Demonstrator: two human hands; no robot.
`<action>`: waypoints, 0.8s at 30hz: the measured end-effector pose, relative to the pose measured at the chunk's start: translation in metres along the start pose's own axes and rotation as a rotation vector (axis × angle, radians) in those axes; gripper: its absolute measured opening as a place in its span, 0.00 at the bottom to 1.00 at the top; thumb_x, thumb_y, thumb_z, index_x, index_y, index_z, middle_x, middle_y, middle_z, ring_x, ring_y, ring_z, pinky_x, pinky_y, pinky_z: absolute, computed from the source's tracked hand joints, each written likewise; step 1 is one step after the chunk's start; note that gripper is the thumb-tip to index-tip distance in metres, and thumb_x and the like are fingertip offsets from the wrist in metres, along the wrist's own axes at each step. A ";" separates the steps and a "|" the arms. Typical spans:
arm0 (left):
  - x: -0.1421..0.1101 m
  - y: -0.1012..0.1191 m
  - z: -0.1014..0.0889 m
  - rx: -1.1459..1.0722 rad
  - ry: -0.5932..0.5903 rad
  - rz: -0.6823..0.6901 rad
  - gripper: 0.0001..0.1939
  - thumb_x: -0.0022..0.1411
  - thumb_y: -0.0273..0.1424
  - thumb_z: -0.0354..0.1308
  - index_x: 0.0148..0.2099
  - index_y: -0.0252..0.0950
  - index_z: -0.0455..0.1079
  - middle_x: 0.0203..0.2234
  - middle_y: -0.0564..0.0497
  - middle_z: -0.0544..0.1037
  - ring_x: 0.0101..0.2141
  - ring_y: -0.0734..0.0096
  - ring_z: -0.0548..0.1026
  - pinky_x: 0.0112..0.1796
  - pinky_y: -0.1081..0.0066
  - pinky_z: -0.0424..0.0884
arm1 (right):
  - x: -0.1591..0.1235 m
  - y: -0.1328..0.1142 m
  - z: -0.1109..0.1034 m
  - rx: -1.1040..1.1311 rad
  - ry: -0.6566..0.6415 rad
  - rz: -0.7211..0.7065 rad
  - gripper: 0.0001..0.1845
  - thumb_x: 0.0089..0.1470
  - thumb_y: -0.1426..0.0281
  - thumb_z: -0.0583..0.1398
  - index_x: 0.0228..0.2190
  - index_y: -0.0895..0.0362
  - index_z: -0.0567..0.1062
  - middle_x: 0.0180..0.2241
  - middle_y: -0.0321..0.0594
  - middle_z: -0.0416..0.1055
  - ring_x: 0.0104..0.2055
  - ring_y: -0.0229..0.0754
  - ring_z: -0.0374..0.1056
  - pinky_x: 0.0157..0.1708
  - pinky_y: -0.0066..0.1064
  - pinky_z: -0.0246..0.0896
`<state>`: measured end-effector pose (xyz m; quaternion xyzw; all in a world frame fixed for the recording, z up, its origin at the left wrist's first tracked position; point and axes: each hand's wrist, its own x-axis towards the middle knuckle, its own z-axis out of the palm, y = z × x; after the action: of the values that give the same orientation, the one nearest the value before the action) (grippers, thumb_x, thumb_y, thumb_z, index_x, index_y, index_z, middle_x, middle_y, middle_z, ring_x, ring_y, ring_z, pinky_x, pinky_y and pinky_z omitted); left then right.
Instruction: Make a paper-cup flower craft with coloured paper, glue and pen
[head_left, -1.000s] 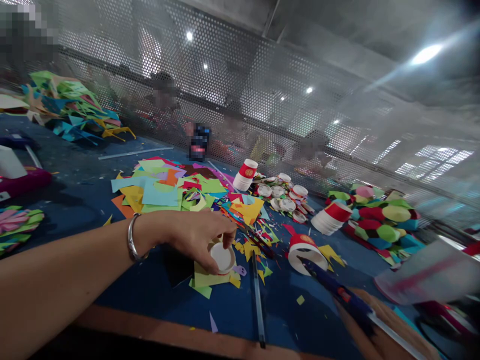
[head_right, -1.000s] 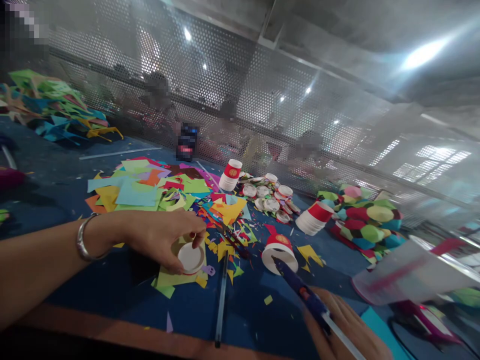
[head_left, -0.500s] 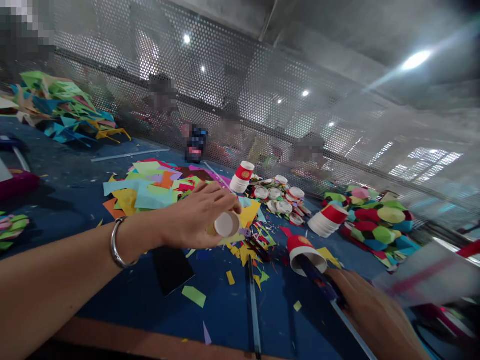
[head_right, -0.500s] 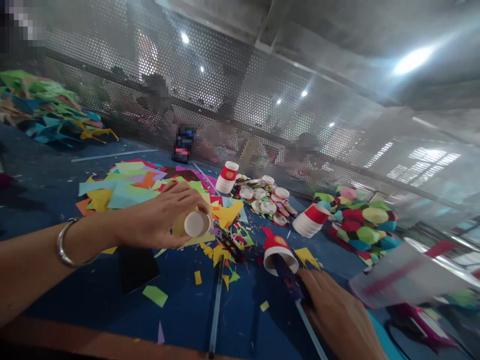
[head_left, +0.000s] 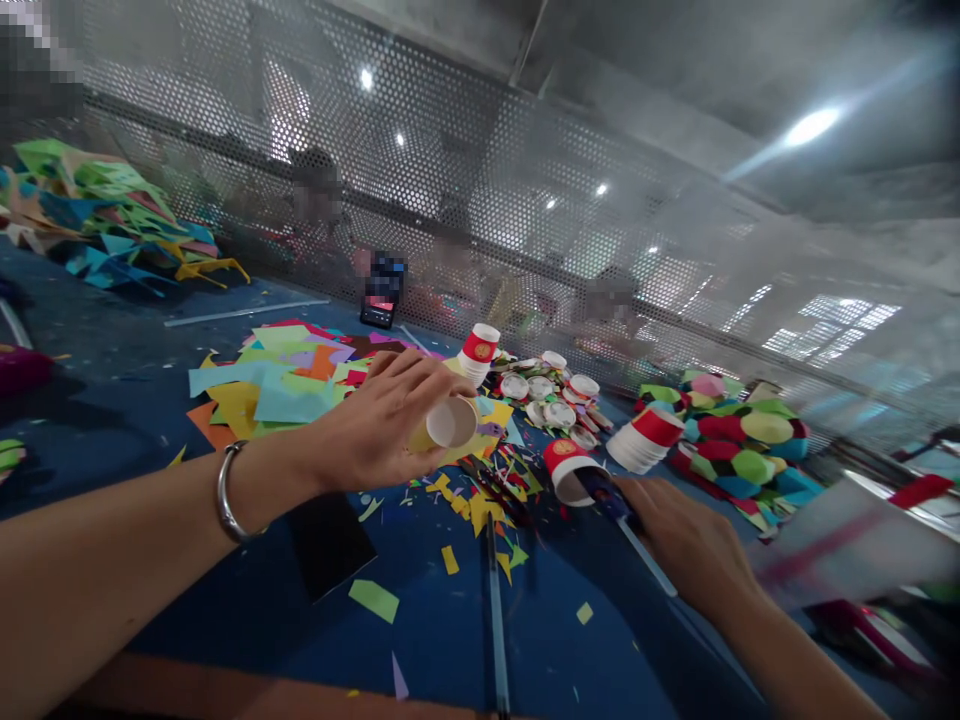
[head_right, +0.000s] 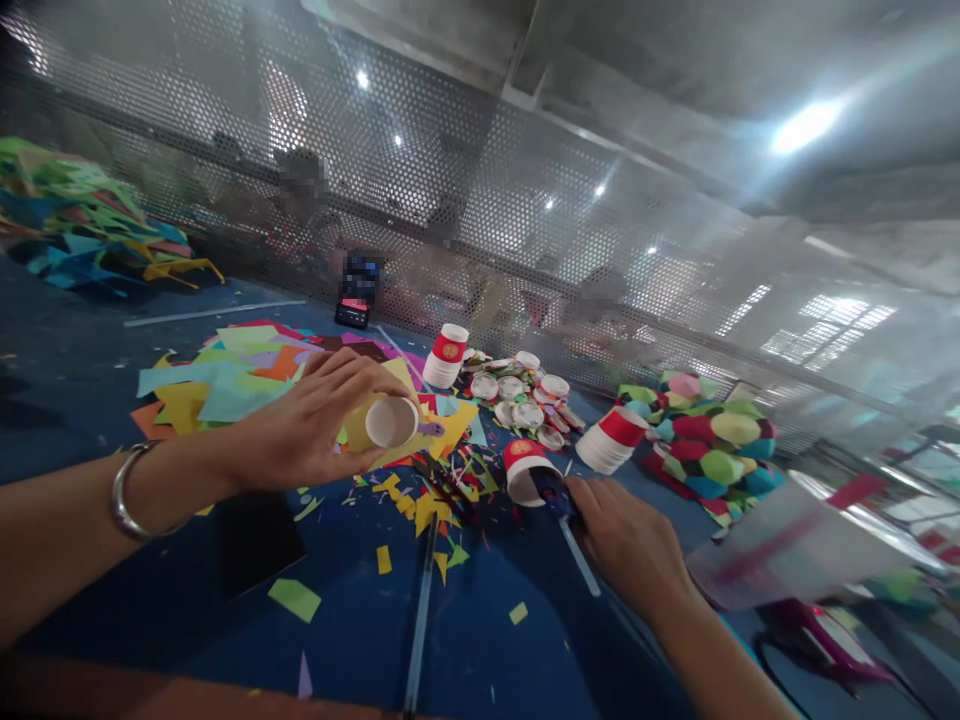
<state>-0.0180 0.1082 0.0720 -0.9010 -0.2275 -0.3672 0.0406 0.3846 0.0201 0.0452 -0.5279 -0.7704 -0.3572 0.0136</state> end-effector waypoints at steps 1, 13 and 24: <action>0.000 -0.001 0.002 -0.004 -0.003 -0.002 0.20 0.66 0.42 0.57 0.56 0.43 0.61 0.50 0.48 0.73 0.50 0.58 0.68 0.52 0.57 0.58 | 0.002 0.001 0.000 -0.010 -0.026 -0.031 0.14 0.57 0.75 0.57 0.45 0.57 0.74 0.34 0.44 0.77 0.36 0.50 0.75 0.30 0.34 0.65; -0.002 0.002 0.003 -0.058 -0.036 0.000 0.21 0.64 0.38 0.59 0.57 0.43 0.60 0.51 0.47 0.73 0.50 0.56 0.67 0.52 0.57 0.58 | -0.017 0.009 0.010 0.062 -0.212 -0.052 0.18 0.53 0.80 0.54 0.44 0.58 0.75 0.33 0.45 0.75 0.35 0.51 0.73 0.32 0.36 0.64; -0.006 0.011 0.004 -0.082 0.005 0.050 0.22 0.66 0.36 0.58 0.59 0.40 0.57 0.52 0.46 0.72 0.52 0.56 0.67 0.53 0.57 0.59 | -0.024 0.025 -0.012 0.295 -0.291 0.017 0.26 0.55 0.72 0.60 0.56 0.53 0.71 0.53 0.48 0.74 0.54 0.55 0.73 0.50 0.47 0.70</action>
<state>-0.0142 0.0976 0.0661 -0.9063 -0.1896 -0.3775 0.0134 0.4115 -0.0009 0.0579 -0.5727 -0.8038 -0.1602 -0.0179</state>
